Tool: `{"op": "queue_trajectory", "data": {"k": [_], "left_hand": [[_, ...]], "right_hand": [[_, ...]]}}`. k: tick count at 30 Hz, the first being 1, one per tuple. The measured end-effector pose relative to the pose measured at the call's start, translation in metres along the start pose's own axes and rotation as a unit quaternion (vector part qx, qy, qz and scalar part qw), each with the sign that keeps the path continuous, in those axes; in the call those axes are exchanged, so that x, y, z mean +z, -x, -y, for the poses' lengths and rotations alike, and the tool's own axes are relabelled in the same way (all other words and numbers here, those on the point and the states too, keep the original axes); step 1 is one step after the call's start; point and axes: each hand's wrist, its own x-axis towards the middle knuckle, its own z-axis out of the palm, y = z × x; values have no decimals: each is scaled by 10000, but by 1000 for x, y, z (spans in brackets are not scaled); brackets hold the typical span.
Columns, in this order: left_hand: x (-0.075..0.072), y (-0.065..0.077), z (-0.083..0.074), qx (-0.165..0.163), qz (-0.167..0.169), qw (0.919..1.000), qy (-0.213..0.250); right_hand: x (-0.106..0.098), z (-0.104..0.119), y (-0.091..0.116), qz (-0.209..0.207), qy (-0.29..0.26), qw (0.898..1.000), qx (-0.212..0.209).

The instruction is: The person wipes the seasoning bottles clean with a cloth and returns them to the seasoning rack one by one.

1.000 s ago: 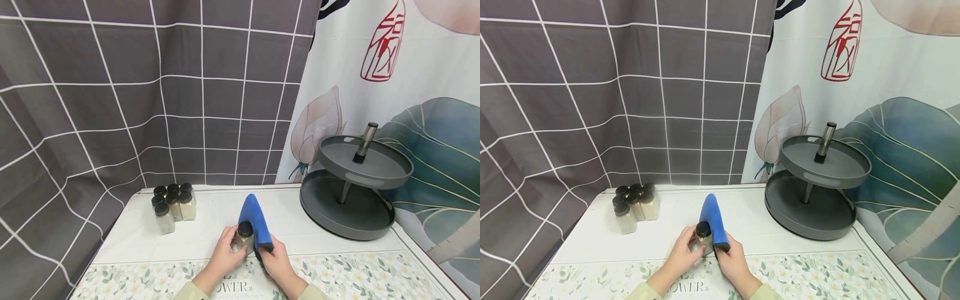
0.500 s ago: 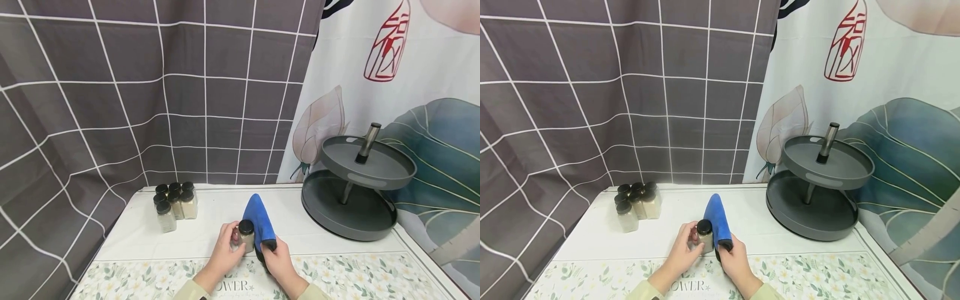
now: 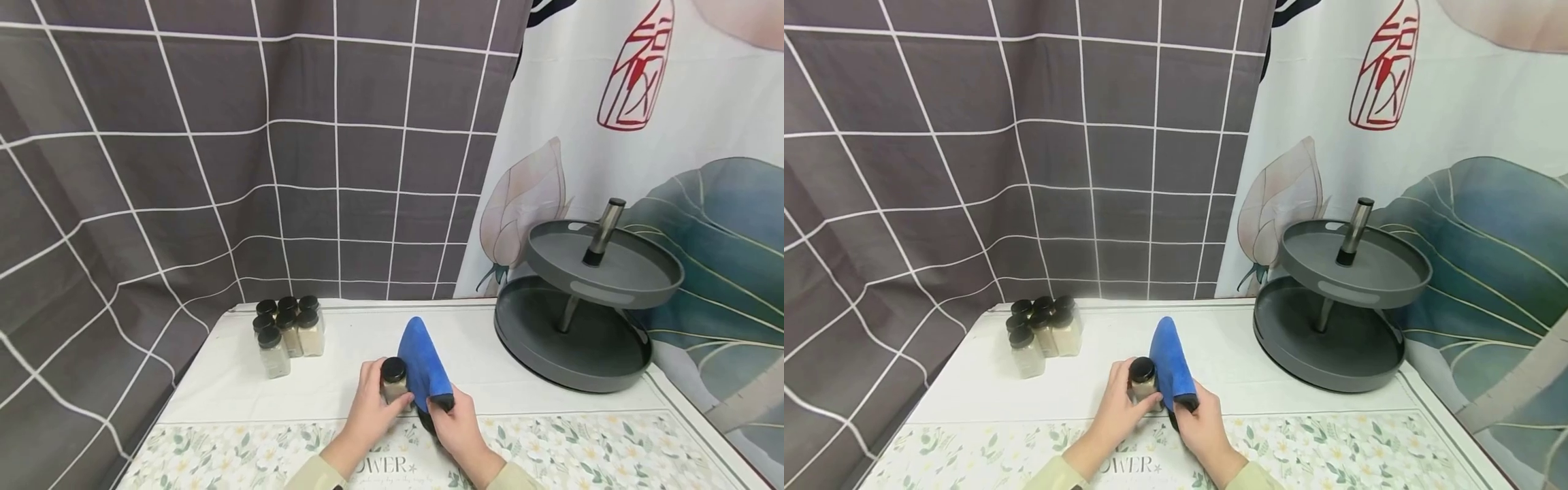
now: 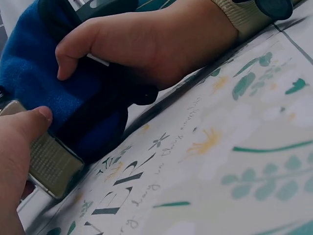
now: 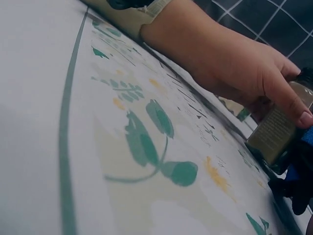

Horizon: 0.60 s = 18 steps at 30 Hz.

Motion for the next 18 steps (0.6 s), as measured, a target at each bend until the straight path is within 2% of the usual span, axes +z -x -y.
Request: {"op": "queue_trajectory", "data": {"k": [3, 6, 10, 13, 18], "left_hand": [[2, -1, 0, 159, -5, 9999, 12], [3, 0, 0, 297, 154, 9994, 115], [2, 2, 2, 369, 346, 9984, 257], [1, 2, 4, 472, 274, 9983, 217], [0, 0, 7, 796, 50, 9968, -5]], "right_hand": [[-1, 1, -1, -96, 98, 9999, -95], [-1, 0, -1, -83, 58, 9999, -58], [0, -1, -3, 192, 147, 9990, 369], [1, -2, -3, 281, 217, 9980, 521], [0, -1, -3, 186, -13, 9996, 207]]}}
